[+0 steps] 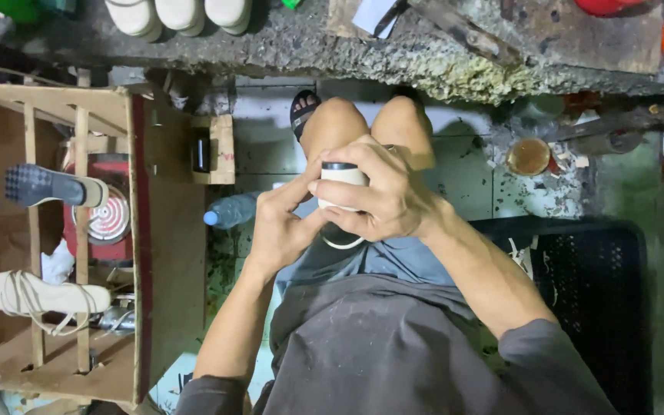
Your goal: Assembling straps onto a sandal sole using a hand tool to pull them through pre-made holes.
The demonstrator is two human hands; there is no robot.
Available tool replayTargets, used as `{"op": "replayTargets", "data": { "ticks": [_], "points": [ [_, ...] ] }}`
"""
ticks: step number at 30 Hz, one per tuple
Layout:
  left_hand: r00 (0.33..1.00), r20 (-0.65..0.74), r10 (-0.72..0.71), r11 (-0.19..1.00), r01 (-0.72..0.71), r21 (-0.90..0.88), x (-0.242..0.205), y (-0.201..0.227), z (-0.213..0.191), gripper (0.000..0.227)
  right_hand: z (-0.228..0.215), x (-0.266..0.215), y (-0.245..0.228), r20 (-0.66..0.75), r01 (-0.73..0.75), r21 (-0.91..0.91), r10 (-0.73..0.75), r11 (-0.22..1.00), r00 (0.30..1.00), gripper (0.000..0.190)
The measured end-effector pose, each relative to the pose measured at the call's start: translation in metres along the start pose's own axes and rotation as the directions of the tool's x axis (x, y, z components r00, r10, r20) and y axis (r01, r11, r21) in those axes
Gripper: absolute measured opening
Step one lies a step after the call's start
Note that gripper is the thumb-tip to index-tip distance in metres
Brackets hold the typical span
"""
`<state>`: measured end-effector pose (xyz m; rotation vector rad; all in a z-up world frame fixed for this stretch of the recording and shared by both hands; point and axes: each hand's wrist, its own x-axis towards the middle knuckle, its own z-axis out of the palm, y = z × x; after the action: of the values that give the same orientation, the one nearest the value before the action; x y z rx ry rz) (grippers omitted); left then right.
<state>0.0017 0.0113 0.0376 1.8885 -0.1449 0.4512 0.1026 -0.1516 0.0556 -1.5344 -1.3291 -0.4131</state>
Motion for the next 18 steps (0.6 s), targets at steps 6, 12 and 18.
{"op": "replayTargets", "data": {
  "ticks": [6, 12, 18],
  "points": [
    [0.996, 0.004, -0.088, 0.994, 0.088, -0.067, -0.016, -0.021, -0.014, 0.048, 0.020, 0.002, 0.003, 0.104, -0.066, 0.082, 0.057, 0.994, 0.993, 0.045],
    [0.985, 0.004, -0.171, 0.980, 0.170, -0.099, -0.026, -0.027, -0.022, 0.068, 0.052, -0.011, 0.006, 0.066, -0.053, -0.044, 0.056, 0.998, 0.996, 0.034],
    [0.960, -0.018, -0.280, 0.954, 0.275, -0.122, -0.051, -0.053, -0.022, 0.080, 0.070, -0.017, 0.007, 0.123, -0.049, -0.049, 0.055, 0.998, 0.991, 0.035]
  ]
}}
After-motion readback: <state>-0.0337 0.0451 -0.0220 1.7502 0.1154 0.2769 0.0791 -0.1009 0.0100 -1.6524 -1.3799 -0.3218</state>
